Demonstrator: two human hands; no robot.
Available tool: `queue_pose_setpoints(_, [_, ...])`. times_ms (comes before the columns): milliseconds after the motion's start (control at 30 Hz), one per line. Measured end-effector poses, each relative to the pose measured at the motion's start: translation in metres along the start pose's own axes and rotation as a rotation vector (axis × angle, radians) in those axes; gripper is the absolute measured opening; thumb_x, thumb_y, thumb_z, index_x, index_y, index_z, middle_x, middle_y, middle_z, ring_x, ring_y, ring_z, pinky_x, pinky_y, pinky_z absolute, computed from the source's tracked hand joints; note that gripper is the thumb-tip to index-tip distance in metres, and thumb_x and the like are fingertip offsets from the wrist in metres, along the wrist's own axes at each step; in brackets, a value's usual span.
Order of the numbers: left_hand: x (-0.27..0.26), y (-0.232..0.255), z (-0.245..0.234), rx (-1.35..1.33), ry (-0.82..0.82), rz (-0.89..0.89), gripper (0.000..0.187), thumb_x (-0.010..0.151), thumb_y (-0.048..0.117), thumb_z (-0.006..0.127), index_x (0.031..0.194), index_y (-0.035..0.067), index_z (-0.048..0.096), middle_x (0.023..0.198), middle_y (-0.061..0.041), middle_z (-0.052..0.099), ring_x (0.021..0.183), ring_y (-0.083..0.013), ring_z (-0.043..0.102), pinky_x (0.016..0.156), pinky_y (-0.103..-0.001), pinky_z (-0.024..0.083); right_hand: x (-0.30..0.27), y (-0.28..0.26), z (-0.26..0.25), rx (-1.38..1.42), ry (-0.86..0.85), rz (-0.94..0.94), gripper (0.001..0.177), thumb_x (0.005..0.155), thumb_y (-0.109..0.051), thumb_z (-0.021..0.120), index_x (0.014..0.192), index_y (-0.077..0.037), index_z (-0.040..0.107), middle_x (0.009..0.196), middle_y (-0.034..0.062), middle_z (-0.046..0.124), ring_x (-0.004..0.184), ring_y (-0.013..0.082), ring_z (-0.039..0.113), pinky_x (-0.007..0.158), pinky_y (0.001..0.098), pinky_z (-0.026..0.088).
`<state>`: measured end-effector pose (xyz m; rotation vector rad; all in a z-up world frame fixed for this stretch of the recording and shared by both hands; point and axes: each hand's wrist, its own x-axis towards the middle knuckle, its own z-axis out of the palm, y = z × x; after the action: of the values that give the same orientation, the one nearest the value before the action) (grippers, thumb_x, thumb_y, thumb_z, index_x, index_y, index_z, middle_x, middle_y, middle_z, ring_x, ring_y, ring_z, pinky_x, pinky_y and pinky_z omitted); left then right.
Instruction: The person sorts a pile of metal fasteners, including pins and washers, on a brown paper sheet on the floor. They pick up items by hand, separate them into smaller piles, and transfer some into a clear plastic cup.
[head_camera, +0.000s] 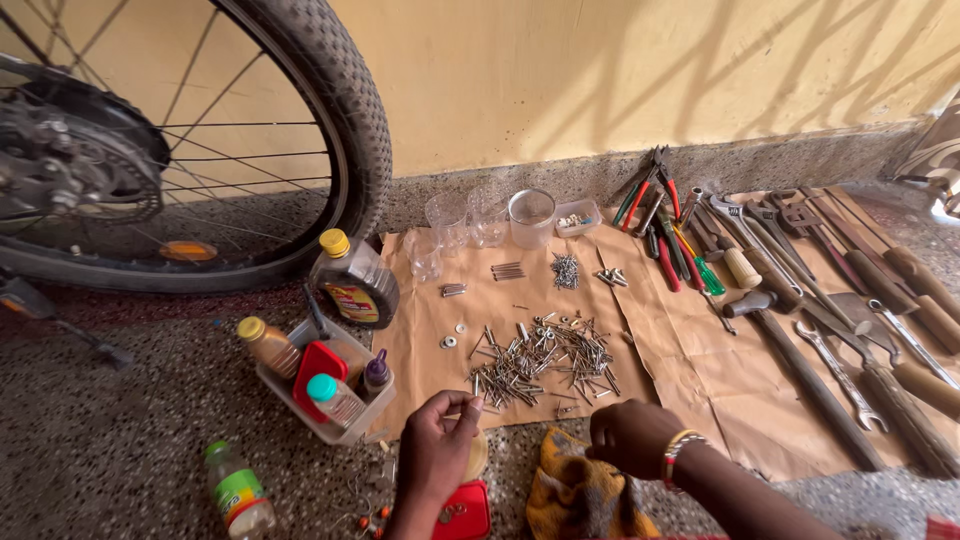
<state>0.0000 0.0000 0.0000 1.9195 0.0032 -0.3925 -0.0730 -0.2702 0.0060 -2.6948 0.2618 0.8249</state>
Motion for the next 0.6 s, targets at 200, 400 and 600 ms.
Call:
queue_pose_setpoints(200, [-0.001,0.012,-0.014,0.094,0.124,0.213,0.029,0.085,0.037,0.076,0.087,0.008,0.078,0.086,-0.007,0.082,0.084,-0.0167,0.078,0.075,-0.031,0.059,0.002,-0.017,0.031,-0.16,-0.16,-0.076,0.026,0.082,-0.044,0.079,0.093,-0.022,0.072,0.101,0.0038,0.073,0.099,0.0259,0.07,0.083,0.0415,0.057])
queue_pose_setpoints(400, [0.034,0.002,0.007,0.208,0.218,0.008,0.032,0.085,0.042,0.078,0.093,0.012,0.075,0.094,-0.005,0.079,0.09,-0.0257,0.077,0.079,-0.037,0.058,-0.006,-0.028,0.026,-0.207,-0.2,-0.095,0.028,0.079,-0.047,0.083,0.09,-0.024,0.071,0.1,0.0051,0.073,0.099,0.0264,0.07,0.084,0.0419,0.055])
queue_pose_setpoints(600, [0.055,-0.032,0.004,0.407,0.18,0.108,0.017,0.08,0.024,0.081,0.089,0.013,0.072,0.096,-0.002,0.077,0.094,-0.0286,0.072,0.079,-0.042,0.057,-0.016,-0.03,-0.013,-0.072,-0.062,-0.046,0.027,0.086,-0.046,0.077,0.097,-0.022,0.07,0.096,-0.0019,0.077,0.096,0.0217,0.074,0.084,0.0381,0.056])
